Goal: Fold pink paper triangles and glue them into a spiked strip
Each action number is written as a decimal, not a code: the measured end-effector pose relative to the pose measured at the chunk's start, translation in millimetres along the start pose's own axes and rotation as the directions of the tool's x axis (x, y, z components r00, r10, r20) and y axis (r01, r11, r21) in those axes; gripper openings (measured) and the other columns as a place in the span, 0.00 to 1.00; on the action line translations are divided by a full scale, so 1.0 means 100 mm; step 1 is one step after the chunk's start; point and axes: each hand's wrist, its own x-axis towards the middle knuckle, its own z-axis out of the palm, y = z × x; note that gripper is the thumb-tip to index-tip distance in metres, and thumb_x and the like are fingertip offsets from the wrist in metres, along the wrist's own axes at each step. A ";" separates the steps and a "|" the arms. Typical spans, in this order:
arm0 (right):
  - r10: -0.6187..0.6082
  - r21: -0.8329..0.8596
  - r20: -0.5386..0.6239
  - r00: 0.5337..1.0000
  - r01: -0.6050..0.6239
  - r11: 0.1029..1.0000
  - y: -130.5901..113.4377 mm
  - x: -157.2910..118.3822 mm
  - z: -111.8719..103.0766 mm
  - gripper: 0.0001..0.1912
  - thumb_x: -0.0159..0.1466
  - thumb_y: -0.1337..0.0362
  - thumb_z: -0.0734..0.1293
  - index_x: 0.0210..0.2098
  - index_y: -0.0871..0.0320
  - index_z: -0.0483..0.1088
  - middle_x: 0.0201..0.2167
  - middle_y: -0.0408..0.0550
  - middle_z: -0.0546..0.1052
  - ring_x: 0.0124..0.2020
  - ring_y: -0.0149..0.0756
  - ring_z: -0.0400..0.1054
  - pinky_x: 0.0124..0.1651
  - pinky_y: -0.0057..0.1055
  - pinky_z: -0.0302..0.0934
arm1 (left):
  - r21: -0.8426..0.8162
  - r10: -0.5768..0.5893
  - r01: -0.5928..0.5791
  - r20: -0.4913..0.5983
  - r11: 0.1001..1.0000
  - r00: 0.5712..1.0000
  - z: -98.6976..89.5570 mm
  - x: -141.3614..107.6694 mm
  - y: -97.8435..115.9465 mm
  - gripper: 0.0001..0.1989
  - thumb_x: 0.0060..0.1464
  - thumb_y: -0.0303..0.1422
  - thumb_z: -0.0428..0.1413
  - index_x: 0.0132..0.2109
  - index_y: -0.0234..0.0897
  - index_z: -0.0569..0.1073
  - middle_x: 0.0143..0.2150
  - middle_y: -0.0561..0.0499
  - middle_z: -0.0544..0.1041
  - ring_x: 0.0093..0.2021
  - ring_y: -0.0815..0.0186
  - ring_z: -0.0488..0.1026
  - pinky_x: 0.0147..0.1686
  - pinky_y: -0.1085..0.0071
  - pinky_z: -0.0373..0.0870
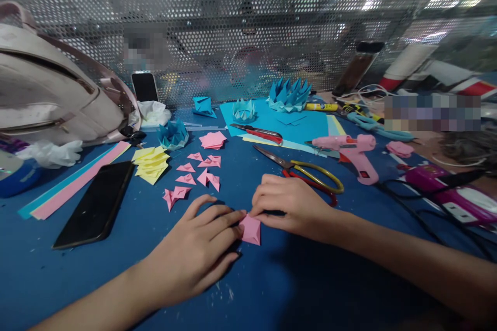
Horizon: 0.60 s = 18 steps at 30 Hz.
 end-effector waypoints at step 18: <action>-0.029 -0.087 0.064 0.998 0.034 0.996 0.00 0.01 -0.09 0.13 0.69 0.62 0.63 0.36 0.54 0.80 0.35 0.44 0.77 0.35 0.32 0.64 0.37 0.30 0.56 | 0.137 0.162 -0.178 0.118 0.974 0.980 -0.13 0.04 -0.03 0.18 0.67 0.37 0.48 0.55 0.28 0.69 0.59 0.39 0.73 0.56 0.53 0.68 0.61 0.53 0.51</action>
